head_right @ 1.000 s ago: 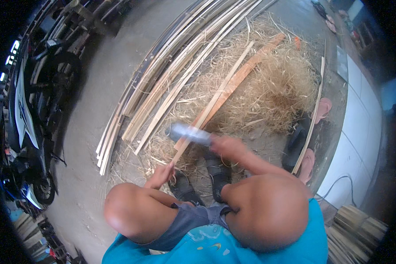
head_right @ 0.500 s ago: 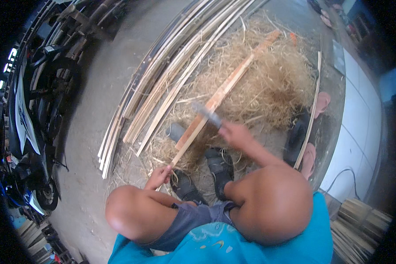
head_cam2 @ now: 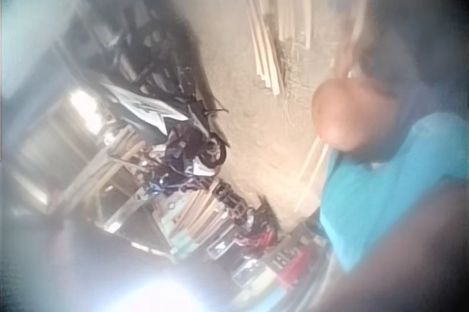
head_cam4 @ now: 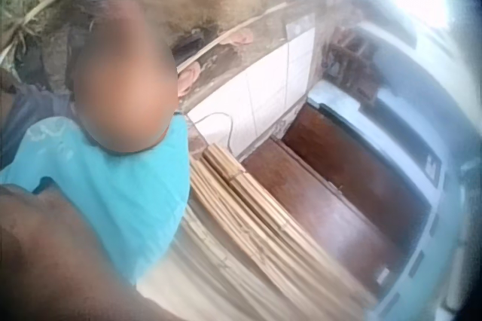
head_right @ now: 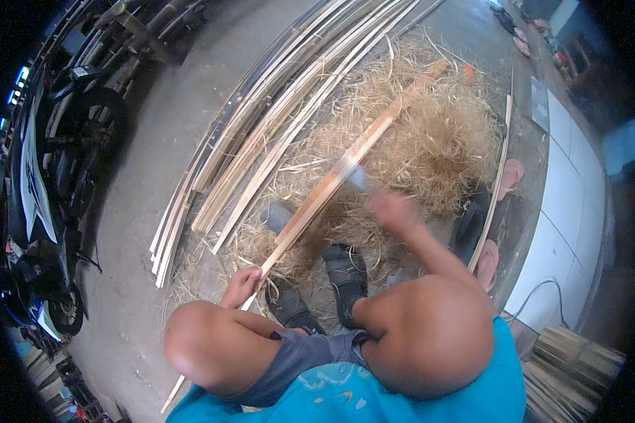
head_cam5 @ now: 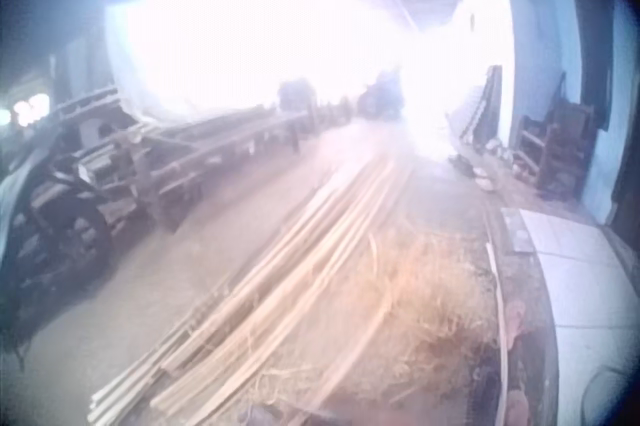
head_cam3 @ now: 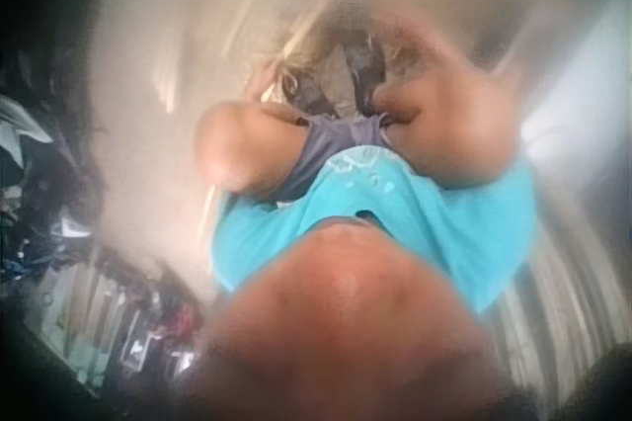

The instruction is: The person sits on the floor and uses a knife to shave thin strips from bamboo pieces, repeatedly scraping the surface to remove fibers. The person handles multiple bamboo strips one at a time, placing finished pieces aside.

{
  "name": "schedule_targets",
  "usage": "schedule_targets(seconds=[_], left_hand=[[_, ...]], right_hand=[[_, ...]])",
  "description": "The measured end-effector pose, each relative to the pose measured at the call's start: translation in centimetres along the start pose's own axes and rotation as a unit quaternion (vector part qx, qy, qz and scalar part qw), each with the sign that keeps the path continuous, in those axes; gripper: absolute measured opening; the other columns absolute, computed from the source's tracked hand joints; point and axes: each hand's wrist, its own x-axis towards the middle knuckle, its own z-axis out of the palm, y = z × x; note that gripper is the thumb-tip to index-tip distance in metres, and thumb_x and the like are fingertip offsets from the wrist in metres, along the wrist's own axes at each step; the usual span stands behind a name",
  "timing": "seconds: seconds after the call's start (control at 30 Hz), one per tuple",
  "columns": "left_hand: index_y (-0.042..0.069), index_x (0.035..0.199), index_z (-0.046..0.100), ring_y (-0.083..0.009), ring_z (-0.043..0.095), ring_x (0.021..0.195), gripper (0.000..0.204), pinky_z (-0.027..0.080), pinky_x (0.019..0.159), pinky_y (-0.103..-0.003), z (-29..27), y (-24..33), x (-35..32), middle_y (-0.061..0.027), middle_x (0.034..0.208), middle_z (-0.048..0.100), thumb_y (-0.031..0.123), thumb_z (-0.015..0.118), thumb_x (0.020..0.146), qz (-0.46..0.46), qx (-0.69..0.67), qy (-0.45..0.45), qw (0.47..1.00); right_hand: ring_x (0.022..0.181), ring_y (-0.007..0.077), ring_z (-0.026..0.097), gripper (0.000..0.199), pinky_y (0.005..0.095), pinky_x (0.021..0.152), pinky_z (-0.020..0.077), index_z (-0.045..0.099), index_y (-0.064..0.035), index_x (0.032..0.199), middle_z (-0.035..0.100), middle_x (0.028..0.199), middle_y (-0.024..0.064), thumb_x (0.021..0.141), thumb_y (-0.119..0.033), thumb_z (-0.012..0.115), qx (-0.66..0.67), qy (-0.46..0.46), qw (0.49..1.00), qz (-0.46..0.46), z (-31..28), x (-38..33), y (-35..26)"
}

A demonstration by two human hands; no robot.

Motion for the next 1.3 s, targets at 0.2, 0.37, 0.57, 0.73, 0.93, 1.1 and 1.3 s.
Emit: schedule_targets(seconds=[0.2, 0.37, 0.57, 0.73, 0.93, 1.1, 1.3], left_hand=[[0.003, 0.096, 0.065, -0.0206, 0.063, 0.062, 0.039, 0.049, 0.060, -0.037, 0.1, -0.1, -0.4, -0.0096, 0.069, 0.064, 0.038, 0.051, 0.103, -0.007, 0.054, 0.034, 0.998], [0.004, 0.095, 0.061, -0.0431, 0.065, 0.071, 0.038, 0.051, 0.067, -0.051, 3.9, 6.6, 3.8, -0.0238, 0.078, 0.066, 0.038, 0.045, 0.104, 0.137, 0.263, 0.153, 0.943], [0.002, 0.097, 0.064, -0.0436, 0.066, 0.079, 0.050, 0.051, 0.073, -0.051, 1.5, 4.7, 0.8, -0.0254, 0.081, 0.067, 0.042, 0.036, 0.107, 0.079, 0.270, 0.052, 0.958], [0.000, 0.083, 0.064, -0.0270, 0.061, 0.072, 0.062, 0.049, 0.072, -0.041, 3.5, 6.6, 4.2, -0.0138, 0.072, 0.062, 0.046, 0.031, 0.109, 0.052, 0.076, 0.004, 0.996], [0.002, 0.083, 0.064, -0.0162, 0.053, 0.062, 0.062, 0.044, 0.061, -0.033, 4.7, 4.1, 1.1, -0.0045, 0.065, 0.056, 0.051, 0.034, 0.107, 0.101, 0.111, 0.054, 0.987], [0.005, 0.082, 0.063, -0.0115, 0.052, 0.053, 0.061, 0.041, 0.050, -0.028, 1.8, 4.6, -0.1, -0.0023, 0.063, 0.056, 0.054, 0.037, 0.106, -0.097, -0.086, -0.086, 0.988], [0.004, 0.083, 0.063, -0.0092, 0.051, 0.050, 0.057, 0.042, 0.047, -0.025, 2.1, 6.2, 2.8, -0.0020, 0.061, 0.056, 0.052, 0.042, 0.106, -0.035, -0.091, -0.070, 0.993]], right_hand=[[0.092, 0.0420, 0.070, 0.042, 0.0497, 0.080, 0.0547, 0.064, -0.0106, 0.130, 0.071, 0.096, 0.0246, 0.099, -0.038, 0.055, 0.006, 0.207, 0.975, 0.076, -4.2, 2.1, 2.8], [0.096, 0.0418, 0.068, 0.042, 0.0510, 0.084, 0.0544, 0.064, -0.0140, 0.130, 0.070, 0.110, 0.0203, 0.098, -0.041, 0.056, -0.006, -0.131, 0.988, -0.080, 5.2, -5.8, -9.1], [0.095, 0.0449, 0.068, 0.038, 0.0516, 0.082, 0.0543, 0.065, -0.0092, 0.125, 0.070, 0.103, 0.0242, 0.100, -0.035, 0.051, 0.020, 0.130, 0.973, 0.187, -4.3, 2.3, 1.7], [0.102, 0.0427, 0.066, 0.044, 0.0481, 0.089, 0.0526, 0.062, -0.0080, 0.129, 0.069, 0.113, 0.0238, 0.100, -0.040, 0.054, 0.036, 0.069, 0.996, 0.053, -1.8, 1.3, -1.8], [0.096, 0.0397, 0.068, 0.044, 0.0490, 0.083, 0.0541, 0.062, -0.0140, 0.132, 0.070, 0.103, 0.0225, 0.099, -0.043, 0.055, 0.030, 0.024, 0.999, 0.016, 1.2, 0.9, -2.7], [0.095, 0.0370, 0.070, 0.039, 0.0522, 0.081, 0.0539, 0.064, -0.0140, 0.129, 0.071, 0.101, 0.0221, 0.098, -0.038, 0.057, -0.001, 0.078, 0.983, 0.165, -6.2, 4.2, -1.8], [0.095, 0.0396, 0.068, 0.042, 0.0500, 0.084, 0.0539, 0.061, -0.0169, 0.133, 0.071, 0.103, 0.0183, 0.096, -0.036, 0.062, 0.038, -0.117, 0.990, -0.073, 4.6, -5.0, -7.7]])
